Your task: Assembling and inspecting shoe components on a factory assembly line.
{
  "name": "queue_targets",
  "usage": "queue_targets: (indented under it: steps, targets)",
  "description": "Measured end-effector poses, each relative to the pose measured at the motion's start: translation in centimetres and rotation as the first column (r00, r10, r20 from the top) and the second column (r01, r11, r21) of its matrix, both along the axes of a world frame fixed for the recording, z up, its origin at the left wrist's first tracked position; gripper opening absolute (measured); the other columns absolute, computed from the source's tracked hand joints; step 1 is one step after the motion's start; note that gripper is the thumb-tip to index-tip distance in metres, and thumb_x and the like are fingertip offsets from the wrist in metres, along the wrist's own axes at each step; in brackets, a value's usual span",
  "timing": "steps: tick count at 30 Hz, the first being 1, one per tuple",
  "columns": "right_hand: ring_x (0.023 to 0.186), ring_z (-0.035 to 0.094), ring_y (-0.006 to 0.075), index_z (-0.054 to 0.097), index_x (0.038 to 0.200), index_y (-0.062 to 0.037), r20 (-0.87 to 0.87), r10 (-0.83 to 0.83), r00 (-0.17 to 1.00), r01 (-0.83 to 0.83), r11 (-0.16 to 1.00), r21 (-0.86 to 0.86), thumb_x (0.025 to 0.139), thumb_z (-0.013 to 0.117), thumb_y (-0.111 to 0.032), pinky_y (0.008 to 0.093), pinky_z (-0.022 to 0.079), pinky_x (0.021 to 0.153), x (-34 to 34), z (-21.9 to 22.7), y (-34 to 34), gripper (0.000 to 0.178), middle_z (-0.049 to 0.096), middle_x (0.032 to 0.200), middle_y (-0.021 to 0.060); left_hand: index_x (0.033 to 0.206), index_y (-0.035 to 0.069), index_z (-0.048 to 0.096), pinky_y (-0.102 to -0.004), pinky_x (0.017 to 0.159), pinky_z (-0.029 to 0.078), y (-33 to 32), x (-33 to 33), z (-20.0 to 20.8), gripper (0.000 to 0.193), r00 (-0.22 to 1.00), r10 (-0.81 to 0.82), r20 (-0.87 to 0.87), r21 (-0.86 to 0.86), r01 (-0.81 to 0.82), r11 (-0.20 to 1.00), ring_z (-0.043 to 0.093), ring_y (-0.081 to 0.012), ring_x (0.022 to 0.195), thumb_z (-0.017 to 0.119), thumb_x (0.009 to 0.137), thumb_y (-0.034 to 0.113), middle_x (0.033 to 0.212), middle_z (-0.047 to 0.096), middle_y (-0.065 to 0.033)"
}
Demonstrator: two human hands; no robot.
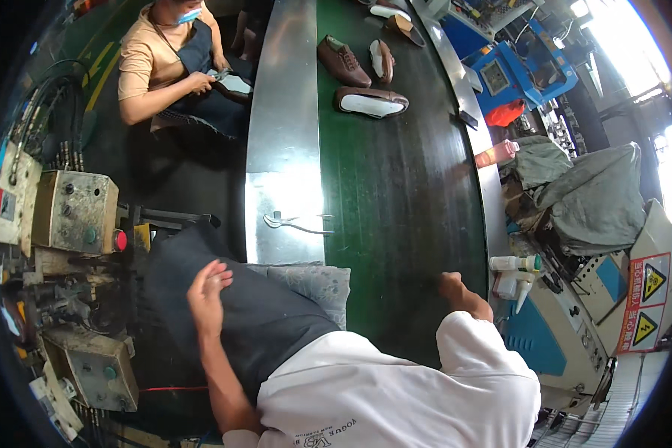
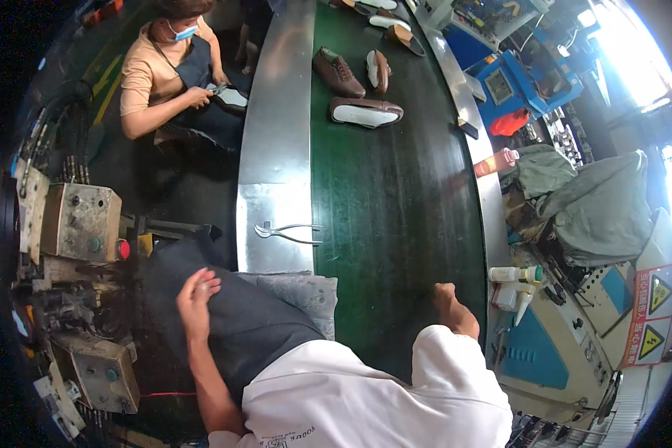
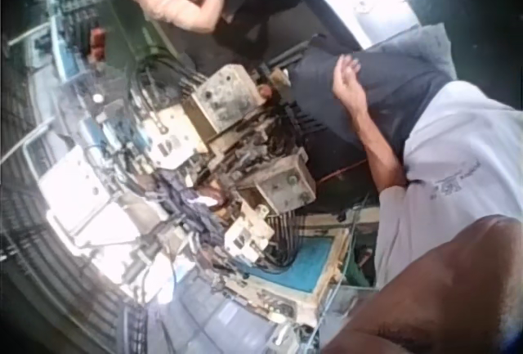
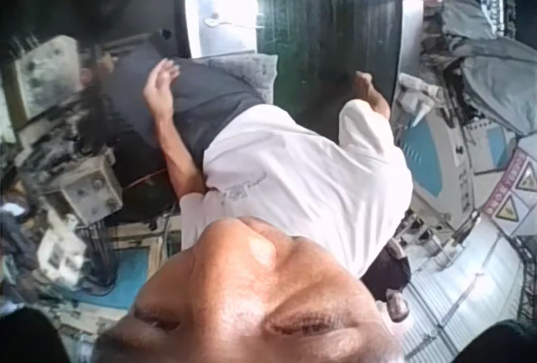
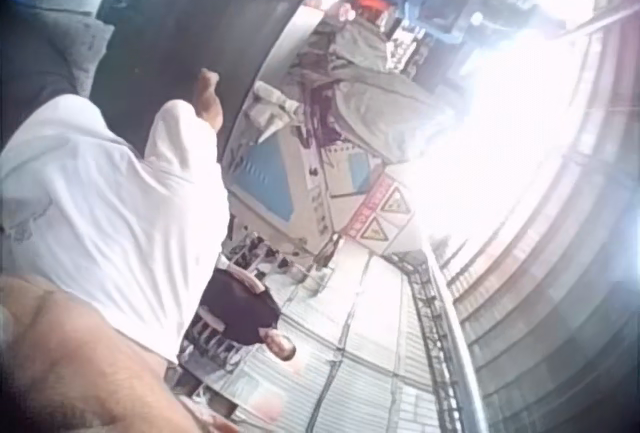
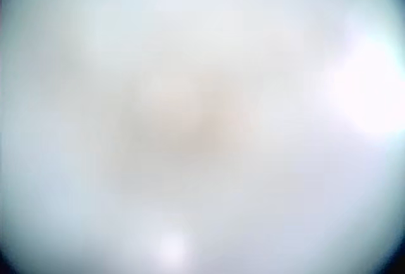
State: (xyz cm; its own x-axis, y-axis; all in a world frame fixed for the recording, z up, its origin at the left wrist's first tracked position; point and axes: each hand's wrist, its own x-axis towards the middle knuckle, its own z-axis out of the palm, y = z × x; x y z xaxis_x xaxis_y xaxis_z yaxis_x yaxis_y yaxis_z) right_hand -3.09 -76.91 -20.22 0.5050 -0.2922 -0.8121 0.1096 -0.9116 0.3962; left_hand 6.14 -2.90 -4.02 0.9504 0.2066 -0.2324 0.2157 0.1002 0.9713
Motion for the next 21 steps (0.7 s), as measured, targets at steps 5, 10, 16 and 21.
queue_targets:
  steps: [5,10,16,21]
  targets:
    - [0.134,0.061,0.0432,0.050,0.158,0.0009,0.848,-0.404,0.342,0.256,0.909,0.330,0.097,0.073,-0.036,0.0544,0.045,0.119,15.8,0.2,-9.5,0.075,0.067,0.143,0.0242,0.138,-0.007,0.067,-0.0394,0.098,0.062,6.4,-2.0,-3.0,0.033,0.978,0.209,-0.019,0.129,-0.204,0.970,0.075,-0.0260,0.109,0.058,0.113,0.013,0.125,0.074,-0.0197]
    - [0.144,0.051,0.0551,0.036,0.170,-0.0197,0.788,-0.377,0.487,-0.083,0.878,0.471,0.092,0.075,-0.026,0.0575,0.044,0.120,46.6,8.2,6.8,0.086,0.048,0.160,0.0368,0.141,-0.008,0.066,-0.0371,0.097,0.061,14.8,-11.3,0.0,0.036,0.893,0.436,-0.111,0.479,-0.336,0.811,0.074,-0.0245,0.109,0.056,0.115,0.016,0.125,0.075,-0.0192]
    - [0.159,0.032,0.0547,0.031,0.172,-0.0404,0.735,-0.018,0.678,-0.190,0.962,0.198,0.094,0.071,-0.021,0.0571,0.032,0.130,60.4,13.2,12.9,0.090,0.029,0.170,0.0420,0.128,-0.008,0.066,-0.0299,0.082,0.057,15.5,-22.4,-0.7,0.025,0.852,0.469,-0.232,0.539,-0.288,0.791,0.066,-0.0167,0.089,0.052,0.115,0.007,0.104,0.070,-0.0104]
    - [0.154,0.039,0.0531,0.025,0.173,-0.0434,0.595,0.083,0.799,-0.225,0.960,0.169,0.091,0.080,-0.043,0.0596,0.030,0.129,62.4,11.3,15.6,0.099,0.031,0.170,0.0389,0.163,0.001,0.043,-0.0473,0.092,0.064,15.0,-33.8,1.5,0.087,0.759,0.452,-0.468,0.588,-0.114,0.801,0.072,-0.0373,0.114,0.065,0.103,0.060,0.144,0.064,-0.0242]
